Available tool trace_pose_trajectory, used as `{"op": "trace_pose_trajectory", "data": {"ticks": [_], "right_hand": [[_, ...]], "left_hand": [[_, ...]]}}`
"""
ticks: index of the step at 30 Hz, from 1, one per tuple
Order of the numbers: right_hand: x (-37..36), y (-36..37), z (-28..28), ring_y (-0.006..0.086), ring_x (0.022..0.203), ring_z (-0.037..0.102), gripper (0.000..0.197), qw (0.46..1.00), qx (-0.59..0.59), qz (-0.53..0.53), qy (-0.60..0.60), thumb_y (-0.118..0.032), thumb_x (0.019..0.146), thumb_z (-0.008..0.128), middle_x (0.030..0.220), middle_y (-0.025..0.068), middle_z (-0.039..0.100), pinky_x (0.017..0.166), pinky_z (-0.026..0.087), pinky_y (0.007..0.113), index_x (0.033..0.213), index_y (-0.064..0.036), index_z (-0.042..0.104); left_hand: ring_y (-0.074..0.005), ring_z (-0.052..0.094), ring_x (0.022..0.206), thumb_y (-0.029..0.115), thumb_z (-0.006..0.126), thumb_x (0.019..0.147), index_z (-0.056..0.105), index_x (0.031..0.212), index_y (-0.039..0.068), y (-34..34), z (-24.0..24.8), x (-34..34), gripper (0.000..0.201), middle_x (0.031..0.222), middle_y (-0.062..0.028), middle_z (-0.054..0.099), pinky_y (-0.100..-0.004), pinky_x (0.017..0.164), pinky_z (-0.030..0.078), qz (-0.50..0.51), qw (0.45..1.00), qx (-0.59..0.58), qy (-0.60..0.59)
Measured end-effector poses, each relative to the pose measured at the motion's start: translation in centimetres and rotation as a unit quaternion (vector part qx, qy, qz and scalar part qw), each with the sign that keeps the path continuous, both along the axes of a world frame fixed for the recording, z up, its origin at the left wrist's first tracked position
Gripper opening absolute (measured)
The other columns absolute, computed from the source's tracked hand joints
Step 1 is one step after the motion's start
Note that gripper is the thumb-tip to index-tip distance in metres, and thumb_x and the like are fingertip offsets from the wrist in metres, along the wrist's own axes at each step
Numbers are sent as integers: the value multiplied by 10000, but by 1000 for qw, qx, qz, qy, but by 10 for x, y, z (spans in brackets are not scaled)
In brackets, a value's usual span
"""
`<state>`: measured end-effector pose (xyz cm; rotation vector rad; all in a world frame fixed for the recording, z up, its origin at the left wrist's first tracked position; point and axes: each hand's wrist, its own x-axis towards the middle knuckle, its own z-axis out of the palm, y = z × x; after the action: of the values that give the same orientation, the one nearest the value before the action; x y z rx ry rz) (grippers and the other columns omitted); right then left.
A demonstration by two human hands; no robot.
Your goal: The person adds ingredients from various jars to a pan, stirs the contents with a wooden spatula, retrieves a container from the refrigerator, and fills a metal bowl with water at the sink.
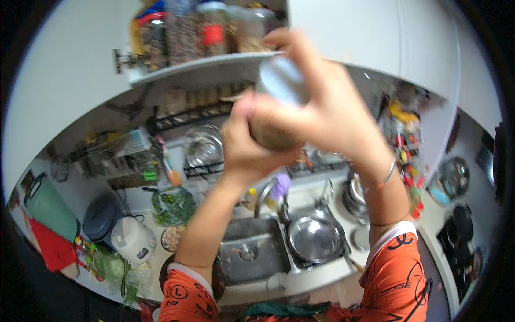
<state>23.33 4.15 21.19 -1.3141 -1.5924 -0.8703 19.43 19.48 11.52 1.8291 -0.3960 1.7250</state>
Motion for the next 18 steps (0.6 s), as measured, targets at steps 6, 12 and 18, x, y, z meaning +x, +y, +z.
{"op": "trace_pose_trajectory", "data": {"ticks": [6,12,18], "right_hand": [[15,-114,-156,359,863,631,379,974,-195,-115,14,-258,743,743,1031,186,643,736,529,410,1051,-46,681],[38,-323,-202,470,1011,616,870,835,-485,-118,230,-512,808,726,1203,306,554,929,481,484,1452,-42,376],[22,-530,-212,504,1095,580,1048,758,-535,-297,226,-611,780,700,1360,399,420,936,485,476,1547,-122,180]], "left_hand": [[-273,528,1177,273,902,536,450,1327,52,-102,-223,43,937,1267,-121,522,-420,959,458,-425,881,-2,208],[-226,595,1124,228,919,507,473,1340,22,-283,-251,53,967,1205,-103,617,-382,1007,456,-632,624,-101,449],[-221,600,1108,270,926,525,479,1321,-6,-471,-261,122,954,1205,-124,620,-372,1003,453,-678,556,79,474]]}}
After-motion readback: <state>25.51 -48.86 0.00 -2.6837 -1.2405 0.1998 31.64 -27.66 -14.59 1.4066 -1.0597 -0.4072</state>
